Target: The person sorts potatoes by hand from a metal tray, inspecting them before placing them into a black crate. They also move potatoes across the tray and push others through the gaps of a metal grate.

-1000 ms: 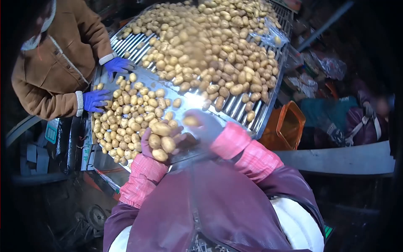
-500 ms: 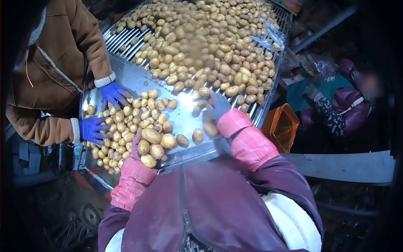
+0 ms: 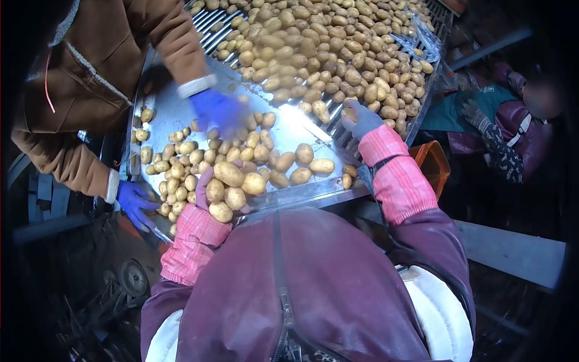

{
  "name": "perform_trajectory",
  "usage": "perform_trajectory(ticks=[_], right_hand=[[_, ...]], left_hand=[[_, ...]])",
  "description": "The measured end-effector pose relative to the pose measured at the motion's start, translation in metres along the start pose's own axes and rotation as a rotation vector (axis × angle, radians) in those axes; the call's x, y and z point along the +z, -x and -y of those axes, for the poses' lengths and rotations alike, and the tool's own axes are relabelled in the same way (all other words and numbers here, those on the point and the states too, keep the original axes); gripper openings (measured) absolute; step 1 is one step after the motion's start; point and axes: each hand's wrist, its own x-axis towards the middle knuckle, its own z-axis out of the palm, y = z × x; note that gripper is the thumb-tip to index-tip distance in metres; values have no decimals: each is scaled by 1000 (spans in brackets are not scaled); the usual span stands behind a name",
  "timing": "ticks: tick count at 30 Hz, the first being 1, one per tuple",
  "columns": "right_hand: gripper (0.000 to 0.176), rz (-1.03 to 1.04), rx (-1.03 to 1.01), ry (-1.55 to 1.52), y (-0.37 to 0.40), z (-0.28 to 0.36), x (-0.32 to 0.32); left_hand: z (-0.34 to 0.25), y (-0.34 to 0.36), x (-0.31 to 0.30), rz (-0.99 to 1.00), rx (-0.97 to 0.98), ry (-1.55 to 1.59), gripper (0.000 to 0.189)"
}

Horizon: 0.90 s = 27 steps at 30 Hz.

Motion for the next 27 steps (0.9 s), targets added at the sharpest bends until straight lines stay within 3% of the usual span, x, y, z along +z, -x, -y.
perform_trajectory(ticks=[4,7,8,12,16,18,20,21,22,24,25,27], right_hand=[[58,132,-298,139,38,65,11],[54,532,-326,382,40,112,19],[52,611,-347,440,38,122,23],[46,574,-360,432,33,135,34],[57,333,-159,18,15,81,48],[59,273,-27,-253,27,83,29],[59,509,-178,-111,48,112,9],[57,574,-291,-73,56,116,12],[56,644,-390,-35,61,124,13],[48,678,-345,134,57,153,29],[45,691,-326,221,54,165,38],[42,615,-344,288,41,178,50]], left_hand=[[-6,23,-2,19,29,-37,82],[-24,46,22,171,61,-129,72],[-16,44,7,90,77,-66,70],[-11,54,15,-95,128,-55,70],[-13,56,-7,120,77,76,72],[-10,67,-1,-150,154,123,70],[-17,70,2,-355,225,165,68],[-17,72,-18,-227,148,132,67],[-18,76,-21,-262,158,113,67],[-18,76,-26,-314,174,72,67],[-14,76,-30,-152,197,210,63],[-18,81,-20,-173,131,139,66]])
